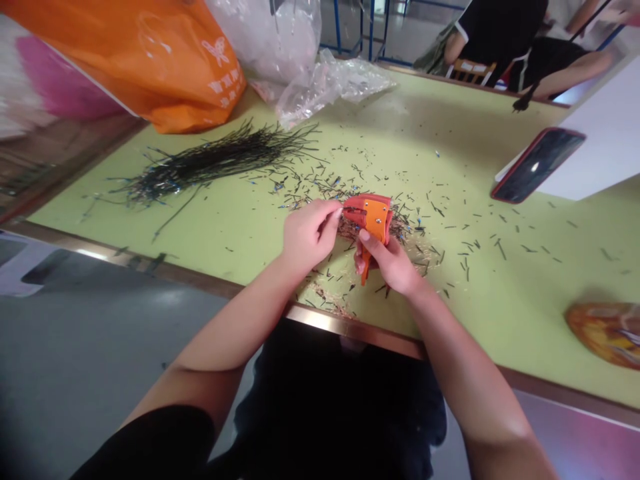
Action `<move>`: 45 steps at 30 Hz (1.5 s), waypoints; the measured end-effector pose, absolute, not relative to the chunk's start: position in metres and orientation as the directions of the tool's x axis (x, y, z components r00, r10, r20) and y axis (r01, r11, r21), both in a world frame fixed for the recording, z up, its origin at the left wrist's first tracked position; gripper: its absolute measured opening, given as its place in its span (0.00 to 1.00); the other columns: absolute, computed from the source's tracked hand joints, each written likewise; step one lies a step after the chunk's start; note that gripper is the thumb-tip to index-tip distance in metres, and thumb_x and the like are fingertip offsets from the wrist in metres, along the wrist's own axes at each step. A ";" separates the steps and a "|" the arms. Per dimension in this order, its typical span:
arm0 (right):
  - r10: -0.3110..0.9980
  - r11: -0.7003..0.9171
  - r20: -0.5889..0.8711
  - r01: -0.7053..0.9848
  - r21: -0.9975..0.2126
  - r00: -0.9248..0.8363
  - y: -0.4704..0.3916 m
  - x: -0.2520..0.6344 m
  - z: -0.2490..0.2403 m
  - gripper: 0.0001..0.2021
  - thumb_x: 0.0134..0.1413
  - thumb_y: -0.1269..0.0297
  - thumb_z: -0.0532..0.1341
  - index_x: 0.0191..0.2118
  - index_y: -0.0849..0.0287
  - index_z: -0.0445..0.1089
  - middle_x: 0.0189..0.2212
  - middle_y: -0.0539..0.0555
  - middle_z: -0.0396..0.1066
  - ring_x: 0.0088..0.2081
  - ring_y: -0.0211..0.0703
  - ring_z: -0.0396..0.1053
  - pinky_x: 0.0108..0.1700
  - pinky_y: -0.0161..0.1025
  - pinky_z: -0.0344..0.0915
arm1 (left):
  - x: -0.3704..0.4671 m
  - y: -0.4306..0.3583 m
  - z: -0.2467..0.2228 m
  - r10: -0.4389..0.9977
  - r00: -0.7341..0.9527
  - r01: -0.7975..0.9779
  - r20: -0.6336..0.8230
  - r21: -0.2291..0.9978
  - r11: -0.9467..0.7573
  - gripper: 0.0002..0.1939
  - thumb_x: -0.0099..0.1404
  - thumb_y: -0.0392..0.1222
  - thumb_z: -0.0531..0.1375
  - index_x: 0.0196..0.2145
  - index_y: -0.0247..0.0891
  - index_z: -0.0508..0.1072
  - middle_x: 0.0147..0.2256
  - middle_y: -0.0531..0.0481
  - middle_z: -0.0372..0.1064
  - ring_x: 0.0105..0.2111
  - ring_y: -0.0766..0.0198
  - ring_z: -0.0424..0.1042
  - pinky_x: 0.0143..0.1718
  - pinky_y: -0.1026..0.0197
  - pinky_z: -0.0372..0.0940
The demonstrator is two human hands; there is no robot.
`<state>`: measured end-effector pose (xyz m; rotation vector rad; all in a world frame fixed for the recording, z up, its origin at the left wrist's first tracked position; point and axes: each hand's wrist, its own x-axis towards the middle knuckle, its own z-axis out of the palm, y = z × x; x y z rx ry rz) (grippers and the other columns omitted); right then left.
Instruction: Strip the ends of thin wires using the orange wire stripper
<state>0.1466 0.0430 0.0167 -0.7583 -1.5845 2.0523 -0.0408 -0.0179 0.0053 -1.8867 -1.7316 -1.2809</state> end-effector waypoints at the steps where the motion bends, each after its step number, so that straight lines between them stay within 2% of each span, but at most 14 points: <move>1: 0.646 -0.230 -0.147 -0.008 -0.973 -0.749 0.043 0.146 0.017 0.28 0.58 0.32 0.67 0.29 0.55 0.72 0.20 0.49 0.71 0.23 0.41 0.72 0.28 0.39 0.71 | -0.041 -0.018 0.005 0.665 -0.107 0.910 0.739 0.343 -0.235 0.14 0.82 0.40 0.52 0.43 0.39 0.77 0.33 0.49 0.79 0.33 0.64 0.77 0.33 0.60 0.65; 7: 0.635 -0.212 -0.144 0.007 -0.977 -0.759 0.044 0.147 0.017 0.29 0.58 0.30 0.67 0.30 0.55 0.72 0.22 0.51 0.73 0.25 0.42 0.72 0.30 0.40 0.72 | -0.041 -0.018 0.005 0.692 -0.121 0.923 0.712 0.336 -0.185 0.17 0.82 0.41 0.50 0.43 0.40 0.77 0.32 0.49 0.78 0.32 0.63 0.76 0.32 0.59 0.63; 13: 0.644 -0.246 -0.181 0.022 -0.969 -0.744 0.044 0.146 0.014 0.31 0.55 0.28 0.67 0.28 0.55 0.71 0.19 0.49 0.70 0.22 0.42 0.71 0.28 0.40 0.70 | -0.041 -0.016 0.002 0.681 -0.114 0.910 0.724 0.350 -0.220 0.16 0.82 0.41 0.50 0.43 0.40 0.78 0.33 0.48 0.79 0.33 0.63 0.77 0.32 0.59 0.64; 24: 0.686 -0.241 -0.180 0.013 -0.970 -0.705 0.038 0.136 0.014 0.33 0.52 0.27 0.68 0.22 0.54 0.64 0.13 0.45 0.60 0.15 0.37 0.61 0.21 0.38 0.62 | -0.042 -0.016 0.001 0.701 -0.130 0.892 0.701 0.392 -0.226 0.17 0.82 0.42 0.49 0.45 0.40 0.78 0.36 0.46 0.80 0.36 0.60 0.79 0.35 0.59 0.67; 30: 0.684 -0.336 -0.215 -0.040 -0.941 -0.697 0.029 0.130 0.011 0.33 0.51 0.28 0.69 0.22 0.52 0.61 0.12 0.42 0.55 0.13 0.34 0.53 0.17 0.37 0.57 | -0.041 -0.015 -0.002 0.722 -0.159 0.891 0.673 0.414 -0.189 0.18 0.82 0.43 0.48 0.45 0.40 0.78 0.34 0.48 0.80 0.31 0.60 0.77 0.32 0.59 0.64; 34: 0.689 -0.350 -0.201 -0.076 -0.934 -0.697 0.030 0.131 0.008 0.32 0.53 0.29 0.69 0.22 0.53 0.62 0.12 0.41 0.54 0.13 0.33 0.51 0.16 0.36 0.55 | -0.040 -0.015 -0.001 0.741 -0.204 0.860 0.640 0.479 -0.177 0.18 0.82 0.45 0.48 0.45 0.41 0.78 0.33 0.51 0.79 0.29 0.62 0.75 0.31 0.59 0.63; 38: 0.672 -0.378 -0.169 -0.139 -0.915 -0.721 0.030 0.129 0.004 0.31 0.57 0.29 0.64 0.24 0.54 0.64 0.12 0.42 0.55 0.12 0.34 0.53 0.17 0.36 0.57 | -0.034 -0.013 0.002 0.734 -0.264 0.779 0.626 0.587 -0.221 0.19 0.83 0.49 0.49 0.43 0.41 0.77 0.34 0.51 0.79 0.31 0.64 0.75 0.35 0.61 0.67; 41: 0.645 -0.396 -0.125 -0.189 -0.899 -0.754 0.027 0.128 0.008 0.31 0.58 0.28 0.62 0.25 0.53 0.64 0.13 0.43 0.55 0.13 0.35 0.52 0.18 0.38 0.59 | -0.038 -0.010 0.001 0.696 -0.304 0.741 0.651 0.620 -0.256 0.22 0.84 0.54 0.48 0.43 0.41 0.75 0.36 0.50 0.78 0.34 0.64 0.75 0.38 0.61 0.70; 43: 0.729 -0.343 -0.048 -0.304 -0.889 -0.683 0.032 0.133 0.017 0.30 0.60 0.30 0.62 0.24 0.51 0.61 0.13 0.42 0.52 0.13 0.35 0.50 0.18 0.38 0.59 | -0.051 -0.007 -0.002 0.626 -0.390 0.725 0.676 0.644 -0.244 0.23 0.83 0.57 0.47 0.43 0.41 0.74 0.38 0.48 0.77 0.37 0.62 0.76 0.40 0.60 0.71; 45: 0.895 -0.201 0.041 -0.483 -0.852 -0.444 0.045 0.144 0.027 0.28 0.63 0.35 0.62 0.25 0.51 0.58 0.14 0.41 0.47 0.15 0.36 0.49 0.19 0.37 0.59 | -0.068 -0.004 -0.005 0.495 -0.533 0.696 0.686 0.688 -0.205 0.22 0.83 0.58 0.46 0.43 0.42 0.72 0.38 0.47 0.76 0.39 0.61 0.76 0.40 0.58 0.71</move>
